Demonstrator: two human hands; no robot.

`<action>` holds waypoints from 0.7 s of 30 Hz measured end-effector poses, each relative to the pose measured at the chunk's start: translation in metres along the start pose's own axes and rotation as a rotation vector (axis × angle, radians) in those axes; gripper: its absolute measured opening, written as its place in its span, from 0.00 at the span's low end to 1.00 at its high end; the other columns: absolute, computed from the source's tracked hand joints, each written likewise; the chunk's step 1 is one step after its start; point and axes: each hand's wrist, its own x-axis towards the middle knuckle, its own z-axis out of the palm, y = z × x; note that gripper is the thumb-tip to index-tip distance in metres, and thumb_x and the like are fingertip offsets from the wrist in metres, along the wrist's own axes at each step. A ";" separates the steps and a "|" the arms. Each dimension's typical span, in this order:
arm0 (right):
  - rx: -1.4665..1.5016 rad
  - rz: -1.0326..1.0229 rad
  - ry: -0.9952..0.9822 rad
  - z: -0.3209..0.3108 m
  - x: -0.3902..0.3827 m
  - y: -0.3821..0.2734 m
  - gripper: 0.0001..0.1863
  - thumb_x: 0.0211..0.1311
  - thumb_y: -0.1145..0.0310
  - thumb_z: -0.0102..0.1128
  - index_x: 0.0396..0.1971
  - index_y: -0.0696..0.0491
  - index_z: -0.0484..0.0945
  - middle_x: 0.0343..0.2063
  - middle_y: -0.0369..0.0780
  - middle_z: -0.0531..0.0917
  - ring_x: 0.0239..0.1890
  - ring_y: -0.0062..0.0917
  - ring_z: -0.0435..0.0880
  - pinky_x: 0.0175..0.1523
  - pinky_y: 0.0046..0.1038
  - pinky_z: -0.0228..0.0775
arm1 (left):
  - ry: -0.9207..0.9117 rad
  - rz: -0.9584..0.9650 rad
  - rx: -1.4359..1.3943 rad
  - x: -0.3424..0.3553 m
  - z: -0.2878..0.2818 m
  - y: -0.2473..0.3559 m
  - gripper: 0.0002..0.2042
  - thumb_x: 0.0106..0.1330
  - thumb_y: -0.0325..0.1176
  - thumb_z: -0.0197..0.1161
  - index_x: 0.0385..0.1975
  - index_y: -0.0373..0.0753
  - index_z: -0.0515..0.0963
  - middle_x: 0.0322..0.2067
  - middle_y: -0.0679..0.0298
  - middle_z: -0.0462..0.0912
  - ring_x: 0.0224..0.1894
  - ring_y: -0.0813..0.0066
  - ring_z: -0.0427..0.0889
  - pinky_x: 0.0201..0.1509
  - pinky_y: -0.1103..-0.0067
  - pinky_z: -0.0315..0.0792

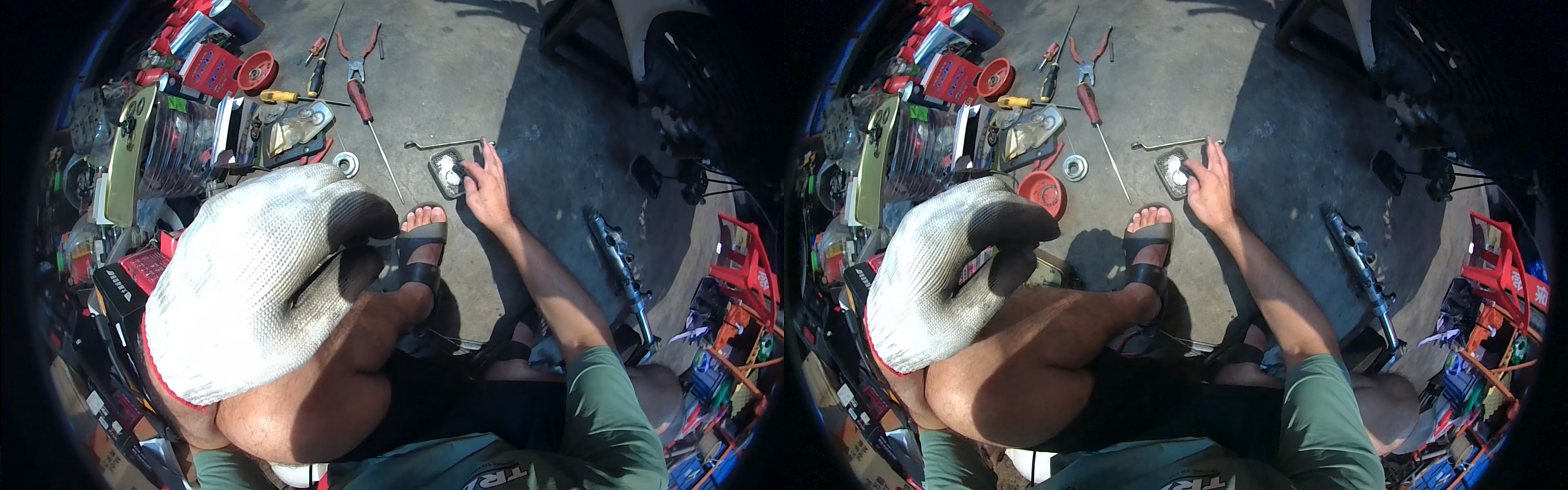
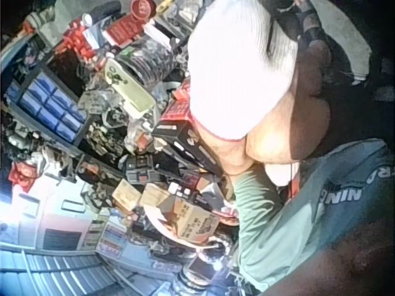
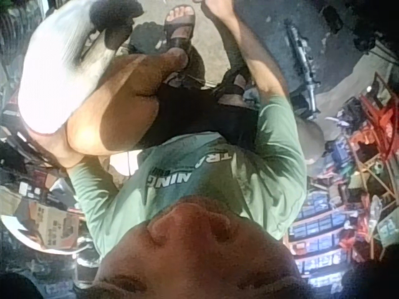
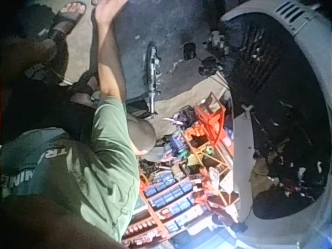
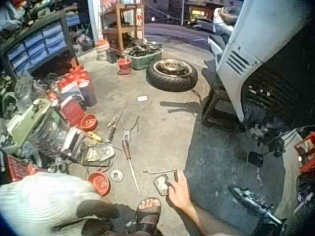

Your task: The person repeatedly picks up small metal parts from a tray and inserts them into the motorcycle engine area. They handle the parts one at a time, placing them into the engine compartment and adjusting them by hand.

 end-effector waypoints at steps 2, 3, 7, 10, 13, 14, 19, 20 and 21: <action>0.140 0.130 0.055 -0.003 0.002 -0.002 0.21 0.50 0.81 0.60 0.46 0.54 0.85 0.66 0.60 0.69 0.70 0.53 0.66 0.75 0.41 0.57 | 0.021 0.000 -0.008 -0.002 0.000 -0.001 0.22 0.43 0.32 0.76 0.44 0.48 0.88 0.45 0.59 0.85 0.52 0.55 0.83 0.59 0.66 0.76; 0.252 0.229 0.044 -0.006 0.003 -0.002 0.21 0.49 0.81 0.58 0.45 0.55 0.85 0.64 0.57 0.72 0.68 0.49 0.68 0.73 0.38 0.58 | 0.030 0.002 -0.016 -0.002 0.002 -0.002 0.22 0.43 0.32 0.76 0.44 0.47 0.88 0.45 0.59 0.84 0.52 0.55 0.83 0.59 0.67 0.76; 0.707 0.609 -0.026 -0.025 0.015 -0.009 0.21 0.49 0.82 0.53 0.44 0.58 0.85 0.54 0.45 0.82 0.61 0.32 0.77 0.65 0.26 0.64 | 0.089 -0.006 -0.074 -0.008 0.003 -0.011 0.23 0.42 0.32 0.77 0.44 0.46 0.87 0.46 0.58 0.84 0.52 0.55 0.83 0.59 0.67 0.76; 0.952 0.795 -0.129 -0.042 0.028 -0.024 0.19 0.52 0.82 0.51 0.43 0.59 0.84 0.44 0.39 0.85 0.49 0.25 0.82 0.57 0.21 0.68 | 0.162 -0.029 -0.116 -0.014 0.002 -0.014 0.23 0.42 0.33 0.77 0.45 0.46 0.87 0.46 0.58 0.84 0.53 0.55 0.83 0.59 0.67 0.76; 1.050 0.826 -0.186 -0.053 0.026 -0.030 0.17 0.56 0.81 0.50 0.43 0.58 0.82 0.39 0.36 0.85 0.43 0.21 0.83 0.52 0.20 0.70 | 0.189 -0.191 -0.349 -0.017 0.005 -0.020 0.24 0.44 0.32 0.77 0.46 0.42 0.85 0.47 0.57 0.84 0.52 0.55 0.83 0.58 0.67 0.77; 1.106 0.834 -0.199 -0.054 0.027 -0.031 0.16 0.57 0.80 0.50 0.44 0.57 0.82 0.39 0.36 0.85 0.43 0.20 0.83 0.51 0.21 0.71 | 0.201 -0.289 -0.469 -0.019 0.004 -0.022 0.24 0.45 0.32 0.76 0.47 0.39 0.84 0.46 0.56 0.85 0.51 0.54 0.84 0.58 0.67 0.77; 1.410 1.055 -0.270 -0.057 0.027 -0.031 0.16 0.62 0.78 0.51 0.49 0.55 0.79 0.41 0.38 0.86 0.45 0.25 0.85 0.53 0.30 0.76 | 0.123 -0.181 -0.502 -0.017 0.007 -0.035 0.20 0.49 0.31 0.73 0.45 0.39 0.84 0.44 0.55 0.84 0.48 0.53 0.84 0.54 0.67 0.77; 1.488 1.063 -0.296 -0.055 0.026 -0.027 0.16 0.63 0.78 0.51 0.49 0.55 0.79 0.42 0.39 0.86 0.46 0.26 0.85 0.54 0.33 0.77 | 0.098 -0.147 -0.499 -0.016 0.010 -0.038 0.19 0.50 0.30 0.73 0.45 0.38 0.83 0.43 0.55 0.84 0.47 0.53 0.84 0.53 0.66 0.78; 1.566 1.070 -0.320 -0.054 0.025 -0.023 0.16 0.64 0.78 0.50 0.50 0.54 0.79 0.42 0.40 0.86 0.46 0.26 0.85 0.55 0.35 0.77 | 0.072 -0.121 -0.500 -0.014 0.012 -0.040 0.19 0.51 0.30 0.72 0.45 0.38 0.83 0.43 0.55 0.84 0.47 0.52 0.84 0.53 0.66 0.78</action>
